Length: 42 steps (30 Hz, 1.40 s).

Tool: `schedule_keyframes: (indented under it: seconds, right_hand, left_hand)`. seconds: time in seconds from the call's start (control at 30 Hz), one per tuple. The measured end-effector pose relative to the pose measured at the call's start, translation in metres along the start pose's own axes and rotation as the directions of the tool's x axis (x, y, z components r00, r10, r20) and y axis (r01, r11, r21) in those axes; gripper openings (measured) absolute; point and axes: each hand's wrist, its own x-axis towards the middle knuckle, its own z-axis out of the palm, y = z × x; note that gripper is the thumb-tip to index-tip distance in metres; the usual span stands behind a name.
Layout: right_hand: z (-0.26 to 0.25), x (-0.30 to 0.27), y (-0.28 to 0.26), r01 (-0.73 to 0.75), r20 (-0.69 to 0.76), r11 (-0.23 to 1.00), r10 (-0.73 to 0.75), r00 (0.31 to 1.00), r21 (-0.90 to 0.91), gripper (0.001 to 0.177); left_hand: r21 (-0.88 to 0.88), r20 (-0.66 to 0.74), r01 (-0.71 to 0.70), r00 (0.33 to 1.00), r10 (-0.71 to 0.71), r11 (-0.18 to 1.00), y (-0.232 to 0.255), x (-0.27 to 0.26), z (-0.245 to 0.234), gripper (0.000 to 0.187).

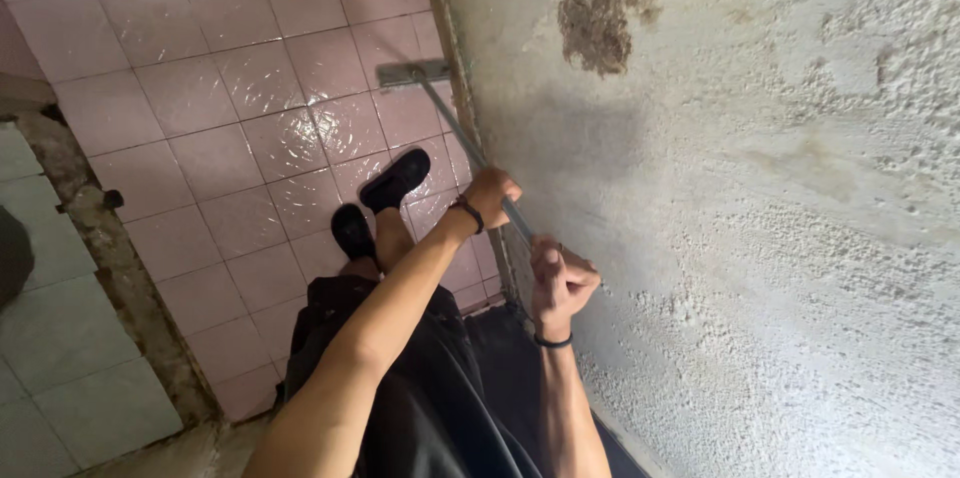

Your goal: The person scoops water from a metal bucket using a red plastic scoop and pours it onto the pink tiled floor. They then use a long-handled brush to scrub the wet floor area, moving the brush back and forth to clean the tiles.

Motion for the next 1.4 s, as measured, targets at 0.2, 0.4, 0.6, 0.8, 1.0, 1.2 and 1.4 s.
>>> schedule_keyframes:
  seconds: [0.2,0.4,0.6,0.8,1.0,1.2,1.4]
  right_hand:
    - [0.006,0.000,0.023,-0.109,-0.009,0.989,0.108,0.994,-0.101,0.059]
    - [-0.014,-0.024,-0.001,-0.048,0.063,0.994,0.055,0.997,-0.097,0.057]
    - [-0.033,-0.055,0.008,-0.100,0.014,0.981,0.104,0.995,-0.164,0.060]
    - [-0.032,-0.076,0.031,-0.388,-0.142,0.869,0.361,0.922,-0.307,0.057]
    - [-0.034,-0.065,-0.031,-0.116,-0.060,0.988,0.111,0.992,-0.101,0.053]
    - [-0.035,-0.068,0.006,-0.149,0.010,0.977,0.152,0.988,-0.156,0.052]
    - [-0.026,-0.056,0.009,-0.149,-0.022,0.969,0.148,0.989,-0.198,0.050]
  left_hand:
    - [0.079,-0.013,-0.057,0.998,0.059,0.995,-0.033,0.012,-0.010,0.016]
    - [-0.029,0.002,-0.039,0.999,0.039,0.999,0.012,-0.026,0.011,0.019]
    - [-0.018,0.038,-0.077,0.996,0.078,0.997,0.012,-0.038,0.027,0.013]
    - [-0.018,-0.053,-0.180,0.982,0.179,0.984,-0.008,-0.045,0.028,0.018]
    - [-0.240,-0.084,-0.052,0.996,0.032,0.969,0.067,-0.060,0.014,0.020]
    - [-0.058,-0.006,-0.032,0.999,0.032,0.998,0.015,-0.049,0.022,0.018]
    - [0.051,-0.137,-0.241,0.960,0.246,0.969,-0.006,-0.034,0.028,0.019]
